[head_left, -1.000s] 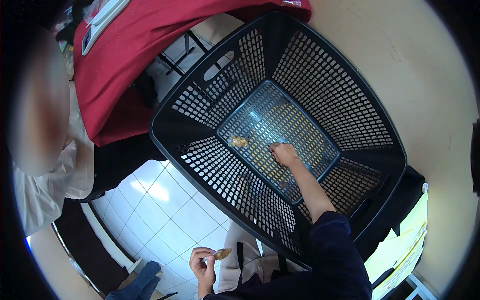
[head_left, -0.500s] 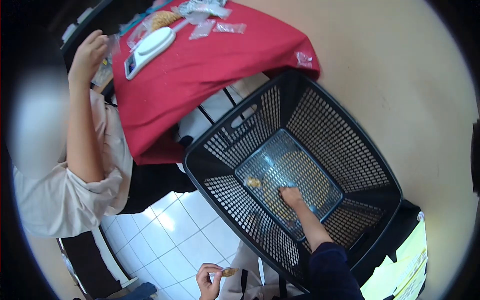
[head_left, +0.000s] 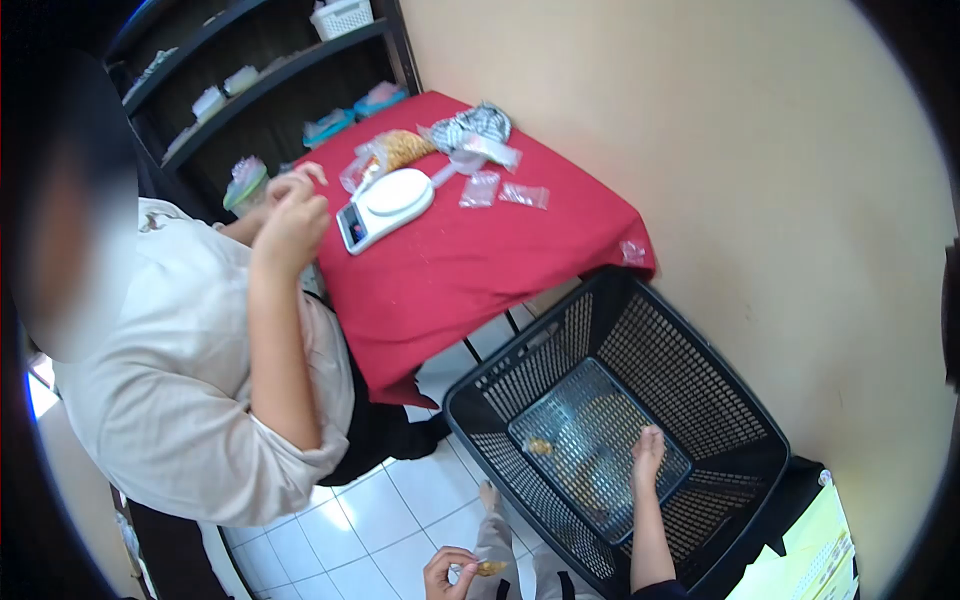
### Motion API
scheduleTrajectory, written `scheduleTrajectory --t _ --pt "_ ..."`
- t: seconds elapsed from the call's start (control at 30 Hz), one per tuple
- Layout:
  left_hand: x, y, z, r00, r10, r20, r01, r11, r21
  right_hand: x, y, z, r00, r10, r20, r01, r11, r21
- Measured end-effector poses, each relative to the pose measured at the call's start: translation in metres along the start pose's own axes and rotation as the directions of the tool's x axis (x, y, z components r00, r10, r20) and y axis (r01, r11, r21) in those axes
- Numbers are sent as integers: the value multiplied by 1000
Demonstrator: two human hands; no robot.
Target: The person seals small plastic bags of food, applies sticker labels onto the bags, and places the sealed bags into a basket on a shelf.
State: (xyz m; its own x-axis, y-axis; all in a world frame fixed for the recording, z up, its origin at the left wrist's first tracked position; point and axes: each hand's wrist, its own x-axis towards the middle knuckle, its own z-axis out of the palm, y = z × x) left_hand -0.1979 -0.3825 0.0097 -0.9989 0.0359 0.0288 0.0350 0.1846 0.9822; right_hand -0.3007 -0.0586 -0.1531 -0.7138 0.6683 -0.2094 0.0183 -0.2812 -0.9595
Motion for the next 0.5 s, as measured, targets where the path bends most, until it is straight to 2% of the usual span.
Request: scheduleTrajectory --t 0.03,0.1,0.13,0.2,0.23,0.27,0.3,0.37,0.47,0.5 --pt "5 4 -5 999 20 25 -20 1000 -9 -1 -38 25 996 -84 25 84 996 10" --pt "16 13 -16 998 42 43 -43 999 21 1 -111 90 956 -233 176 247 967 -60" --pt "23 18 -23 996 51 74 -51 999 -1 13 -126 122 910 -300 288 309 951 15" --pt "32 28 -39 992 64 104 -63 998 -19 28 -168 211 675 -571 467 641 768 12" --pt "34 35 -47 996 44 80 -43 999 -16 24 -195 254 684 -483 547 611 788 -68" --pt "39 39 -55 998 28 54 -27 999 -17 37 -195 303 569 -575 588 679 732 60" --pt "45 40 -63 1000 14 27 -13 1000 -19 41 -209 343 533 -497 685 721 691 -59" --pt "55 29 -79 998 60 2 -60 998 4 61 -210 422 394 -499 771 849 519 -98" --pt "80 20 -108 994 103 -35 -102 994 41 83 -199 501 387 -352 853 893 374 -251" --pt "86 17 -118 993 110 -49 -107 992 59 90 -192 519 382 -362 850 892 385 -237"
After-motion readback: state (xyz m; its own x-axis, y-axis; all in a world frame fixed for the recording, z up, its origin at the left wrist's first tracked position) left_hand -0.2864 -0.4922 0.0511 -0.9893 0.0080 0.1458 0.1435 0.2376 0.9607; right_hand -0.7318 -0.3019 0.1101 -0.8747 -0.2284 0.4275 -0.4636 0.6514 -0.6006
